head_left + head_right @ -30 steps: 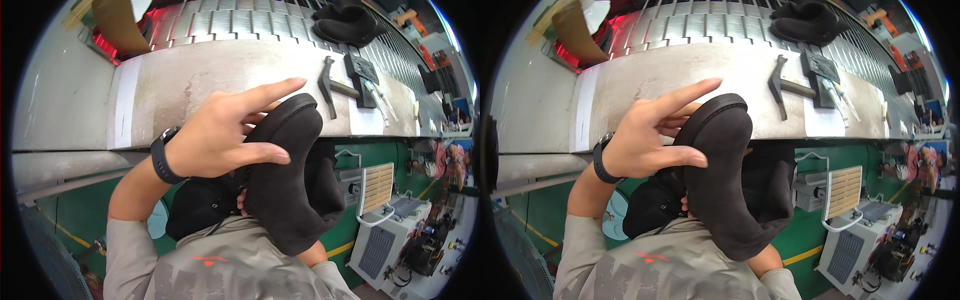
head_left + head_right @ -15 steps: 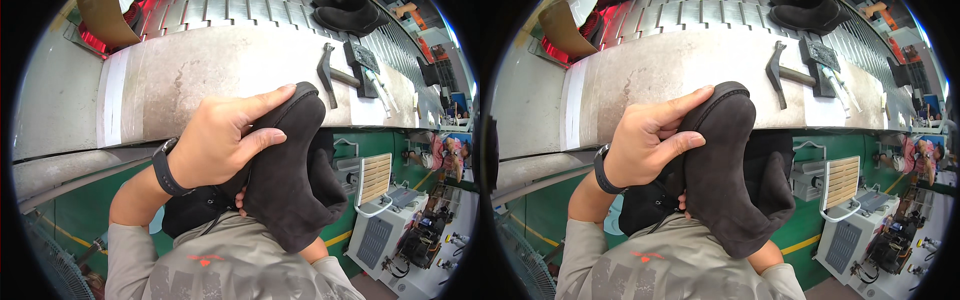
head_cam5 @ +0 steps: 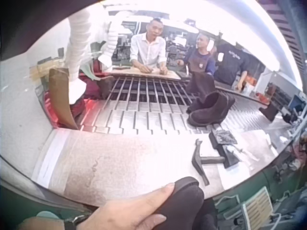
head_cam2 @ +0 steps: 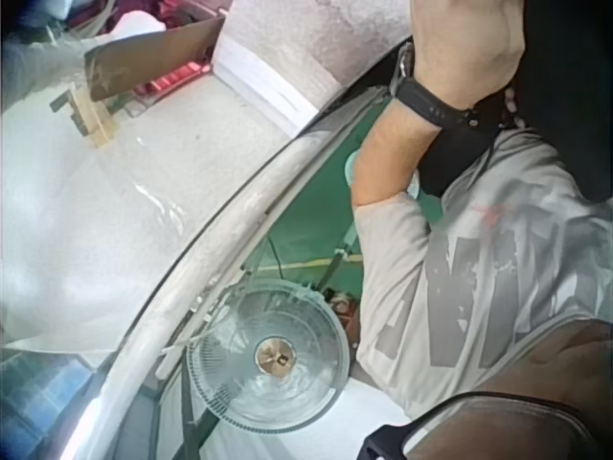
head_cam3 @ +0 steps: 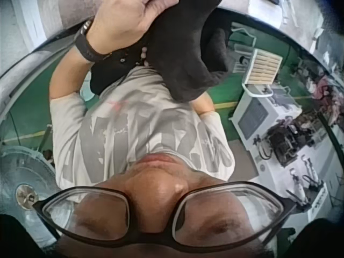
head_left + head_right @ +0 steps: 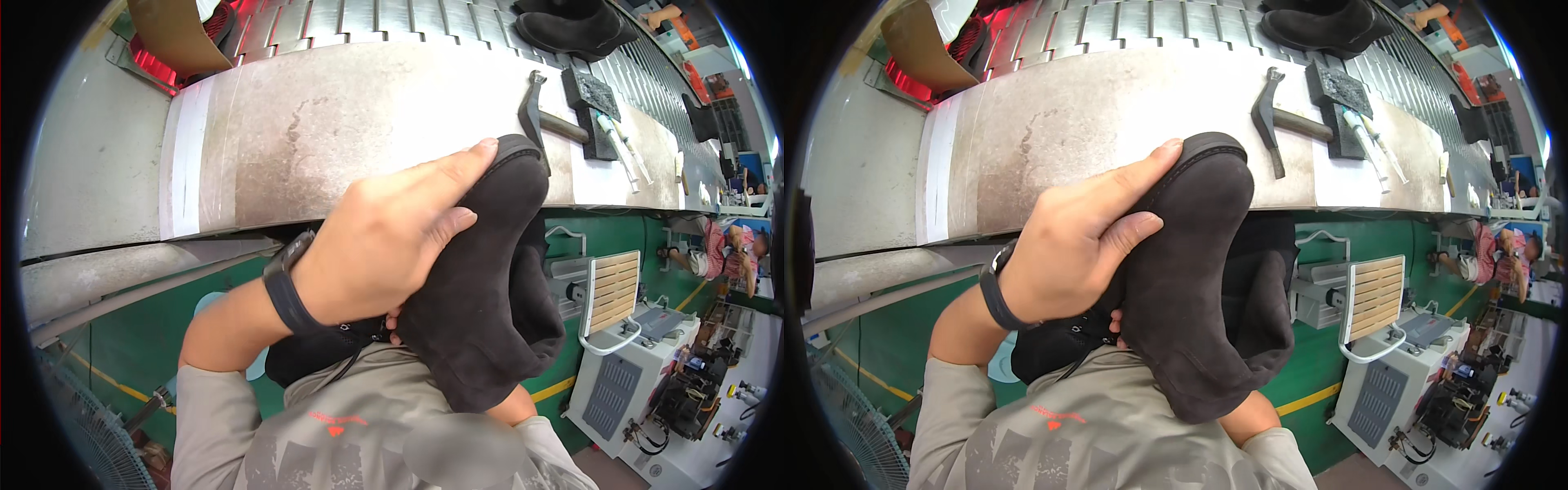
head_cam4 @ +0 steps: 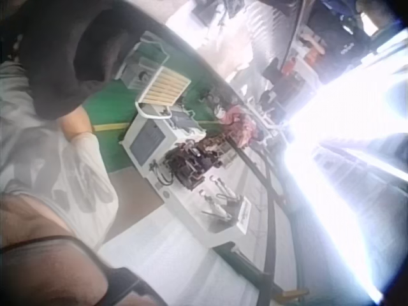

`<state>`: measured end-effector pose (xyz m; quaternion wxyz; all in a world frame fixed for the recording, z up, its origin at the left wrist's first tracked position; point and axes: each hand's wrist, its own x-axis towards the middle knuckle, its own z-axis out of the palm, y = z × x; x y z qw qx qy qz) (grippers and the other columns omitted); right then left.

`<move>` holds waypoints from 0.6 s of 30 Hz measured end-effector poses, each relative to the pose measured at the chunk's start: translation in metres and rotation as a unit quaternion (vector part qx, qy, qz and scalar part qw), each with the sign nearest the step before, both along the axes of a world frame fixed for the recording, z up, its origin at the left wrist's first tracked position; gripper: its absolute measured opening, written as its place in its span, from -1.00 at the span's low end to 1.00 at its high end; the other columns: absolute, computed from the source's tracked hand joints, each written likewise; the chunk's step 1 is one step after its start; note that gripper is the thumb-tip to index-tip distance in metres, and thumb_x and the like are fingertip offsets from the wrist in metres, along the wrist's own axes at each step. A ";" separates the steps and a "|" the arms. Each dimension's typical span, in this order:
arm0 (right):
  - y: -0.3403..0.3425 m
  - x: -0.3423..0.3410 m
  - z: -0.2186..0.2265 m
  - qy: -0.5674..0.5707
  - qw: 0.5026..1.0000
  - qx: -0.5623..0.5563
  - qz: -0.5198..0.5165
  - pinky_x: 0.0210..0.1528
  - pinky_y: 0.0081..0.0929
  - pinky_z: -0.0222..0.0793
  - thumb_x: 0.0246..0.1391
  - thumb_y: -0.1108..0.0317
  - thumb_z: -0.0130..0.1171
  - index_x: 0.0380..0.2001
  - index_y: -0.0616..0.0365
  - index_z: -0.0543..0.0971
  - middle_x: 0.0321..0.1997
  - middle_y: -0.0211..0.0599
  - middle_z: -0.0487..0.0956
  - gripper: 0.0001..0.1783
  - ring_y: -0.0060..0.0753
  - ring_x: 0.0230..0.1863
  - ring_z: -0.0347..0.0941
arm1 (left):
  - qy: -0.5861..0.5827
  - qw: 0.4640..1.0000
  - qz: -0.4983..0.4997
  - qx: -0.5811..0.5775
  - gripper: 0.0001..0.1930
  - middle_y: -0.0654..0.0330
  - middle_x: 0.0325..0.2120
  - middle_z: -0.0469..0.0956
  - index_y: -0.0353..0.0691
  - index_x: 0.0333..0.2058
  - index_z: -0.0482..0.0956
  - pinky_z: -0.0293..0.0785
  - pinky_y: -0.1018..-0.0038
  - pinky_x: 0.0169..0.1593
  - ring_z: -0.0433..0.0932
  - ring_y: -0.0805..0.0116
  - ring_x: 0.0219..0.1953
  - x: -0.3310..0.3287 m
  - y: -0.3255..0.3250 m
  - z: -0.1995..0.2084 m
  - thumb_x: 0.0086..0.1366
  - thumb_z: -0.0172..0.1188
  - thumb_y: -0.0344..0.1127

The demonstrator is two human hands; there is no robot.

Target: The person takes a shoe sole and a boot, attaches the sole onto the boot by pressing along the edges by hand, sets the boot on the conveyor belt, and picks up another sole and boot.

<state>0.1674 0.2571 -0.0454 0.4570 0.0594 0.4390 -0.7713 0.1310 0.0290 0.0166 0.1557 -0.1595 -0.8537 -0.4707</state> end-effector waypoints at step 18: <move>0.007 -0.009 0.023 -0.080 0.992 -0.097 -0.021 -0.02 -0.03 0.73 0.63 -0.14 -0.17 0.50 0.26 0.22 0.05 0.22 0.62 -0.27 0.08 -0.06 0.67 | -0.150 0.958 -0.014 0.246 -0.39 -0.15 0.15 0.69 -0.38 0.34 0.55 0.75 0.40 0.11 0.74 0.28 0.08 0.018 0.005 -0.026 0.31 0.42 -0.63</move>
